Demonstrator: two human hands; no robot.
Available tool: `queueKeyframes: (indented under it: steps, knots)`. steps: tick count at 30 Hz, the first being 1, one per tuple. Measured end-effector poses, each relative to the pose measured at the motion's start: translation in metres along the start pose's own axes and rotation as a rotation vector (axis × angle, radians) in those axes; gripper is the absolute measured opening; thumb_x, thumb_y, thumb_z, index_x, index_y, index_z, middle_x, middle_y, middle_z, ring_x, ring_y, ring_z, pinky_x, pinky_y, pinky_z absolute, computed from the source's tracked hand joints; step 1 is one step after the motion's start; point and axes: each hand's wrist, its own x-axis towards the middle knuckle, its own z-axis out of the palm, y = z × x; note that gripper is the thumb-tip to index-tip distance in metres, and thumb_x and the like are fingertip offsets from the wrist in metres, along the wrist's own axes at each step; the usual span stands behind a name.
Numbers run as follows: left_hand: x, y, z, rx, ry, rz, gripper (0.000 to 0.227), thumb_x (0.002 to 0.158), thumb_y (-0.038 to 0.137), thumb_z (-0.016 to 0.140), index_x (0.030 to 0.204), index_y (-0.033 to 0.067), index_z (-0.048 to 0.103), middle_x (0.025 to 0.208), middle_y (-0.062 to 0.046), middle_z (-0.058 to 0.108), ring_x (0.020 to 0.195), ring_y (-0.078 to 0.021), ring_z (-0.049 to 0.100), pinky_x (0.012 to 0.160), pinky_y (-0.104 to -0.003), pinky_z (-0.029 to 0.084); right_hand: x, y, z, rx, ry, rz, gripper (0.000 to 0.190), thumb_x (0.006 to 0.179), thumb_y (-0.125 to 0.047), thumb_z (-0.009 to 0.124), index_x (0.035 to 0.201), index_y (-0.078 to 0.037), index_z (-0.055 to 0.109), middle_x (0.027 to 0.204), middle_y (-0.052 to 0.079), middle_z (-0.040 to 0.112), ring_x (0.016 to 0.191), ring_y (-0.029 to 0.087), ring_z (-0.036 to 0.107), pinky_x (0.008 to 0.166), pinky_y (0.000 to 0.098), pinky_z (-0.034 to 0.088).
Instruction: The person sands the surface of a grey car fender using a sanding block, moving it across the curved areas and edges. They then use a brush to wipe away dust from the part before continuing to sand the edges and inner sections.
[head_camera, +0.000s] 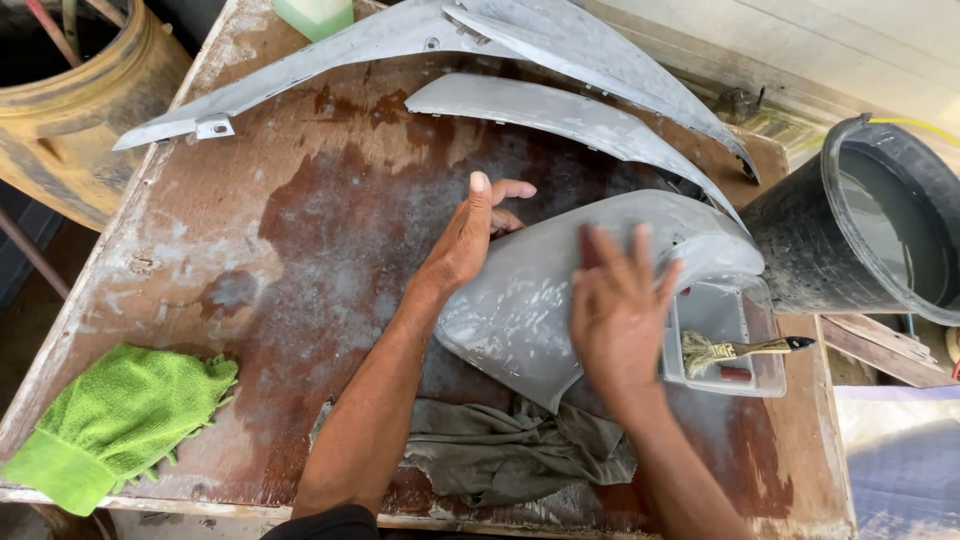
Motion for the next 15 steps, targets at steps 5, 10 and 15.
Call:
queueKeyframes:
  steps: [5,10,15]
  knots:
    - [0.0,0.001,-0.001,0.03,-0.013,0.024,0.077,0.107,0.057,0.001,0.136,0.018,0.061,0.09,-0.01,0.076,0.095,-0.0305,0.07,0.099,-0.048,0.054,-0.029,-0.071,0.0,0.16,-0.034,-0.259,0.011,0.095,-0.023,0.063,0.098,-0.018,0.072,0.151,-0.004,0.056,0.149,0.031,0.04,0.121,0.0647,0.014]
    - [-0.004,0.007,0.002,0.057,-0.001,0.036,0.078,0.106,0.057,-0.001,0.133,0.0184,0.061,0.085,-0.007,0.077,0.085,-0.0249,0.07,0.095,-0.042,0.054,-0.005,-0.008,-0.005,0.08,-0.025,-0.203,0.013,0.096,-0.023,0.066,0.088,-0.015,0.073,0.152,-0.004,0.058,0.154,0.032,0.031,0.119,0.0671,0.013]
    - [-0.01,0.019,0.0,0.147,0.059,0.061,0.071,0.109,0.05,0.005,0.128,0.015,0.063,0.087,-0.008,0.078,0.085,-0.0284,0.072,0.09,-0.042,0.056,0.002,0.009,-0.018,0.013,0.068,-0.014,0.018,0.105,-0.023,0.064,0.097,-0.012,0.075,0.152,0.001,0.062,0.152,0.037,0.04,0.116,0.0727,0.019]
